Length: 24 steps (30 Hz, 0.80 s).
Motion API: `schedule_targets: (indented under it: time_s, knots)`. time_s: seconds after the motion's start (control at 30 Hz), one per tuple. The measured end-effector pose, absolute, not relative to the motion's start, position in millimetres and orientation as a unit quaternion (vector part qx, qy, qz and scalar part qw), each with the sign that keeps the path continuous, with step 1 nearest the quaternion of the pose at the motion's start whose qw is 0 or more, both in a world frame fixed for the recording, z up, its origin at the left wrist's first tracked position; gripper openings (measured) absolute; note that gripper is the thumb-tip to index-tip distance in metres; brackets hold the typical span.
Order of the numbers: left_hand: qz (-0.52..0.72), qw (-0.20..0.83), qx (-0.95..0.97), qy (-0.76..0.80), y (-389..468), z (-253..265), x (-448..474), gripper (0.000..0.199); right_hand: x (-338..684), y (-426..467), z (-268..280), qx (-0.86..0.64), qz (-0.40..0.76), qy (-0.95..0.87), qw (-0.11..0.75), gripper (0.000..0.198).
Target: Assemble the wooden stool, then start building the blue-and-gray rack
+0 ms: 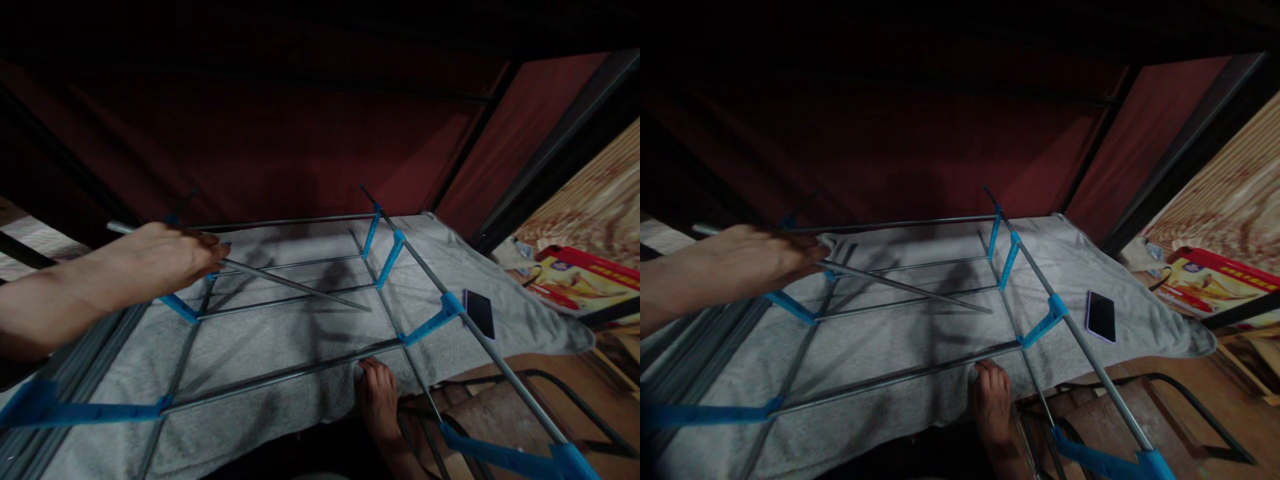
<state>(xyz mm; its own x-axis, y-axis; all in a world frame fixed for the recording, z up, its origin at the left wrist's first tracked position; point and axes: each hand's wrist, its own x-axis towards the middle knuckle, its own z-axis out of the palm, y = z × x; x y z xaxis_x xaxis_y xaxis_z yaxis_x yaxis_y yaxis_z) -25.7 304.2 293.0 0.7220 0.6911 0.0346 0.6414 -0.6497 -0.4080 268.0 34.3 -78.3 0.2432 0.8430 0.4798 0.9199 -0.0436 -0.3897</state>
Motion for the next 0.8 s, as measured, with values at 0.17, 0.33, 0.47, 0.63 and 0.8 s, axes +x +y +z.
schedule_targets:
  time_s: [0.17, 0.33, 0.47, 0.63, 0.8]
  knots:
    - [0.131, 0.192, -0.928, -0.293, 303.2, 257.0, 11.5, 0.021, 267.6, 33.8, -75.6, -0.719, -0.052, -0.614, 0.321, 0.029]
    - [0.080, 0.114, -0.952, -0.272, 294.8, 206.5, 36.0, 0.023, 269.0, 33.3, -78.8, -0.716, -0.054, -0.617, 0.321, 0.029]
    - [0.071, 0.114, -0.958, -0.251, 282.8, 172.1, 53.0, 0.022, 269.9, 32.8, -80.6, -0.715, -0.056, -0.621, 0.316, 0.029]
    - [0.044, 0.115, -0.967, -0.224, 277.8, 171.6, 84.1, 0.024, 270.6, 31.7, -81.4, -0.721, -0.054, -0.624, 0.296, 0.029]
    - [0.038, 0.132, -0.959, -0.246, 281.8, 175.0, 91.5, 0.026, 271.6, 30.8, -84.7, -0.720, -0.062, -0.624, 0.296, 0.029]
